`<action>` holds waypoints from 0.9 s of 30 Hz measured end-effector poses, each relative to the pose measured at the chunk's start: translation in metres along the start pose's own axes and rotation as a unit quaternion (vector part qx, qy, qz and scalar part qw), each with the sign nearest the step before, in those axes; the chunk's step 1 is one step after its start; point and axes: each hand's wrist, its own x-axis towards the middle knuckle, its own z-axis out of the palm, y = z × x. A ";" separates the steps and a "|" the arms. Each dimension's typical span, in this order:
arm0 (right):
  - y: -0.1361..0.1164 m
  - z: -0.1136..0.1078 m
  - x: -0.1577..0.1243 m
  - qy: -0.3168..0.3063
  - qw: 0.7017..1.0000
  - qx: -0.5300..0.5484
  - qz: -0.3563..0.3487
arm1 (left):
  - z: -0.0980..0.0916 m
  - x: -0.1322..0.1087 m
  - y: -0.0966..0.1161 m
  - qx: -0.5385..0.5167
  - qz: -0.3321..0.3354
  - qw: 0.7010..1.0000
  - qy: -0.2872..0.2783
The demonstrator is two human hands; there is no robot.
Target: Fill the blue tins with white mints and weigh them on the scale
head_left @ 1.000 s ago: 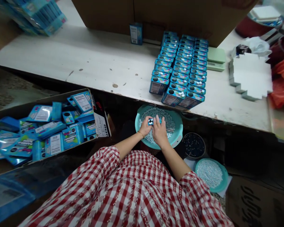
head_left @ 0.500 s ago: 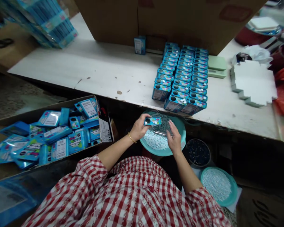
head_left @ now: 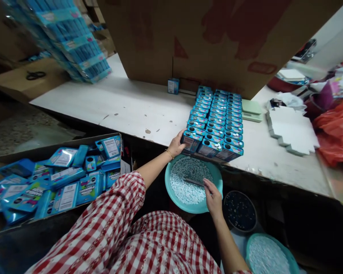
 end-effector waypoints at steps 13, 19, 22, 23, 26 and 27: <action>0.097 0.038 0.032 -0.226 0.882 -0.410 -0.043 | -0.096 -0.070 -0.005 0.171 0.013 0.959 0.227; 0.092 0.053 0.039 -0.286 0.809 -0.505 -0.091 | -0.243 -0.137 -0.042 0.331 -0.287 0.820 0.367; 0.081 0.059 0.038 -0.344 0.817 -0.453 -0.092 | -0.265 -0.132 -0.060 0.339 -0.308 0.832 0.314; 0.079 0.060 0.037 -0.357 0.823 -0.432 -0.089 | -0.267 -0.127 -0.064 0.339 -0.309 0.839 0.294; 0.079 0.060 0.032 -0.357 0.854 -0.369 -0.080 | -0.266 -0.115 -0.064 0.311 -0.340 0.842 0.281; 0.081 0.058 0.030 -0.346 0.869 -0.345 -0.074 | -0.266 -0.114 -0.059 0.293 -0.343 0.843 0.292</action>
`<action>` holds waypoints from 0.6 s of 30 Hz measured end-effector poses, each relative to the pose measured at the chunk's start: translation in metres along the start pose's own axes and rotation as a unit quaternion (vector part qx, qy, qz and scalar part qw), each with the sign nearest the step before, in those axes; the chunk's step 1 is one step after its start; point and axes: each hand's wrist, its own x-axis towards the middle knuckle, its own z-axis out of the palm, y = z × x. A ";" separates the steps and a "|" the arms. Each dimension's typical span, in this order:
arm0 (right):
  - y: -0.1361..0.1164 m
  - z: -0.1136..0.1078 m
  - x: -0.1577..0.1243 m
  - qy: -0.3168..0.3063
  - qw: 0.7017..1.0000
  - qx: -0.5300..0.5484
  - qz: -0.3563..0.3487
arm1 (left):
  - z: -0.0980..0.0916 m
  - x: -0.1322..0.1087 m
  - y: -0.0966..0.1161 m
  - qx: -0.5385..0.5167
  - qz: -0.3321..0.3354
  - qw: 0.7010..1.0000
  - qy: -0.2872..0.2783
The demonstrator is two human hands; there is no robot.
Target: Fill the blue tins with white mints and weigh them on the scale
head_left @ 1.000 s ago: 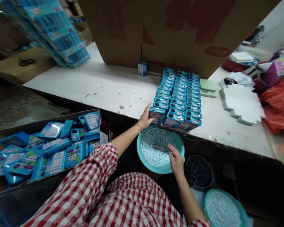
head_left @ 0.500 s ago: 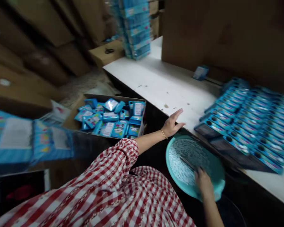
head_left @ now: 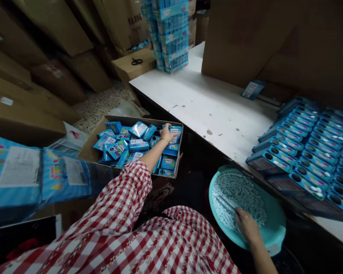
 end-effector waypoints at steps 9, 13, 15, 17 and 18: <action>-0.005 -0.001 -0.015 0.004 0.994 0.076 0.074 | -0.054 -0.136 0.065 -0.193 0.161 0.965 -0.074; -0.031 -0.018 -0.017 -0.012 0.989 0.063 0.135 | -0.027 -0.215 0.070 -0.290 0.103 0.831 -0.463; -0.035 -0.022 -0.017 0.002 0.984 0.075 0.160 | -0.016 -0.236 0.067 -0.256 0.080 0.751 -0.604; -0.033 -0.024 -0.019 0.024 0.981 0.082 0.175 | -0.012 -0.243 0.065 -0.218 0.073 0.711 -0.665; -0.030 -0.025 -0.020 0.036 0.979 0.084 0.183 | -0.013 -0.242 0.065 -0.206 0.068 0.706 -0.674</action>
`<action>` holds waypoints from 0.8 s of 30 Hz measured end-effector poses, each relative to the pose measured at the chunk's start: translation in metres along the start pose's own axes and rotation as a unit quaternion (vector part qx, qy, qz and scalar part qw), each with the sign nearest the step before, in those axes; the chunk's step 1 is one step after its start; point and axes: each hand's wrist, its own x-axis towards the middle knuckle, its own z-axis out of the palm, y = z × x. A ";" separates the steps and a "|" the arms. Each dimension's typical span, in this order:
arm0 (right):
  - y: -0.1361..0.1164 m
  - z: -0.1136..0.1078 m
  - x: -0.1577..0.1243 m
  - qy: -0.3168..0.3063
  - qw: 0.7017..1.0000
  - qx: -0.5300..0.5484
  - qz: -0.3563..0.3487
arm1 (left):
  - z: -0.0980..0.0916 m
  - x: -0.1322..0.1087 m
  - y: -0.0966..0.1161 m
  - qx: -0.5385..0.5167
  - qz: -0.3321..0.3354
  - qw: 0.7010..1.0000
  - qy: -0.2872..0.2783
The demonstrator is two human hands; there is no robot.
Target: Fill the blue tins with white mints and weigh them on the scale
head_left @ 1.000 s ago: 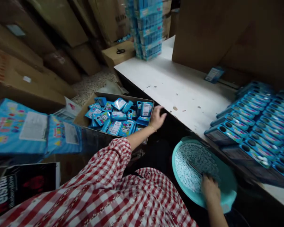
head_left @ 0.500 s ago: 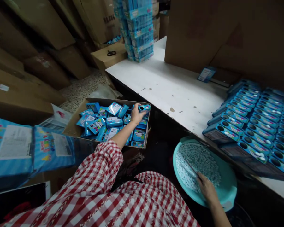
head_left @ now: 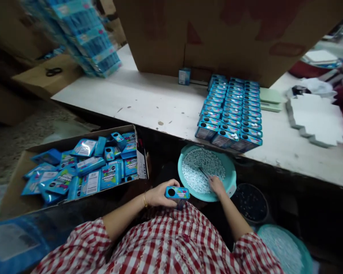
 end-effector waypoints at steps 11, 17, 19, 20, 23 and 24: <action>-0.010 0.000 0.010 0.015 1.000 0.012 -0.021 | -0.003 0.089 -0.036 -0.311 -0.041 0.906 0.285; -0.028 0.020 0.011 -0.064 0.989 0.092 -0.094 | 0.002 0.099 -0.034 -0.319 -0.037 0.900 0.294; -0.020 0.021 0.015 -0.082 0.982 0.131 -0.107 | -0.004 0.095 -0.033 -0.313 -0.032 0.903 0.293; -0.015 0.020 0.017 -0.088 0.979 0.149 -0.109 | -0.007 0.094 -0.033 -0.299 -0.025 0.906 0.300; 0.002 0.012 0.021 -0.093 0.970 0.199 -0.106 | -0.019 0.096 -0.034 -0.197 0.020 0.917 0.346; 0.007 0.008 0.021 -0.090 0.967 0.215 -0.102 | -0.022 0.099 -0.034 -0.147 0.036 0.920 0.362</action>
